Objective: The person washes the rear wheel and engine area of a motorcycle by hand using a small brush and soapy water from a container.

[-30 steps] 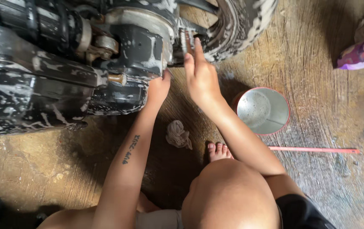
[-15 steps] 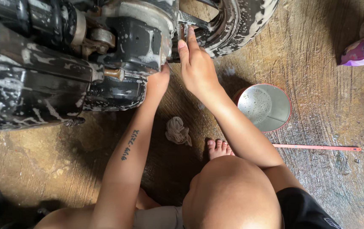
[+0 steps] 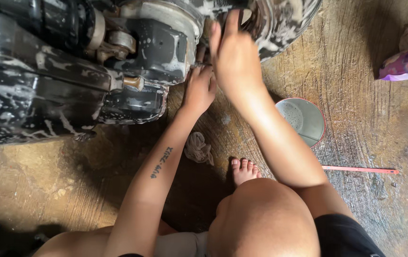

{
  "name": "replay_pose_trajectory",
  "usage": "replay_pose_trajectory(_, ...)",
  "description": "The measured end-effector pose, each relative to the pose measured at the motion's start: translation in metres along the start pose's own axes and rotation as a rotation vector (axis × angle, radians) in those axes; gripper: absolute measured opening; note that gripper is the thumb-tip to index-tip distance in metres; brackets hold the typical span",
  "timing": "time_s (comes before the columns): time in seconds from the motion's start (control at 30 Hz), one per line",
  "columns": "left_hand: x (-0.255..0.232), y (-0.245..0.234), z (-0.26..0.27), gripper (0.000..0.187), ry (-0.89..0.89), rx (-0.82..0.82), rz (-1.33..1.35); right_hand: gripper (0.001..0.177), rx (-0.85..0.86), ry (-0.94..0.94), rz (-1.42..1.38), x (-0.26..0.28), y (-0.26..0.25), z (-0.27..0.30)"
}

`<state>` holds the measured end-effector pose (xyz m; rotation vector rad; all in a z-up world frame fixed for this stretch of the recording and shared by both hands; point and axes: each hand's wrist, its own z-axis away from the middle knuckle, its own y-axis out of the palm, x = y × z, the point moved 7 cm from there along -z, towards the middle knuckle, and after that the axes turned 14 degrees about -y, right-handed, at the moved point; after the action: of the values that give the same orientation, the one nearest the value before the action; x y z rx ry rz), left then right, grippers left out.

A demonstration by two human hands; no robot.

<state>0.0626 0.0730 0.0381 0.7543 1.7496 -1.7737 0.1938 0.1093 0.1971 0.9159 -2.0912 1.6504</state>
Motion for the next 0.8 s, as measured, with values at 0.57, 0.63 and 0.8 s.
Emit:
replay_pose_trajectory(0.57,-0.019,0.035,-0.024,0.072,-0.004,0.003,-0.089,0.068,-0.072,-0.107,0.174,0.017,-0.003,0.012)
replay_pose_trajectory(0.63,-0.018,0.039,-0.017,0.061,-0.019,0.076,-0.224,0.064,-0.093,-0.094,0.131,0.012,0.000,0.008)
replay_pose_trajectory(0.8,-0.047,0.002,-0.005,0.074,-0.070,0.100,-0.184,0.050,-0.267,-0.259,-0.168,0.020,-0.018,0.047)
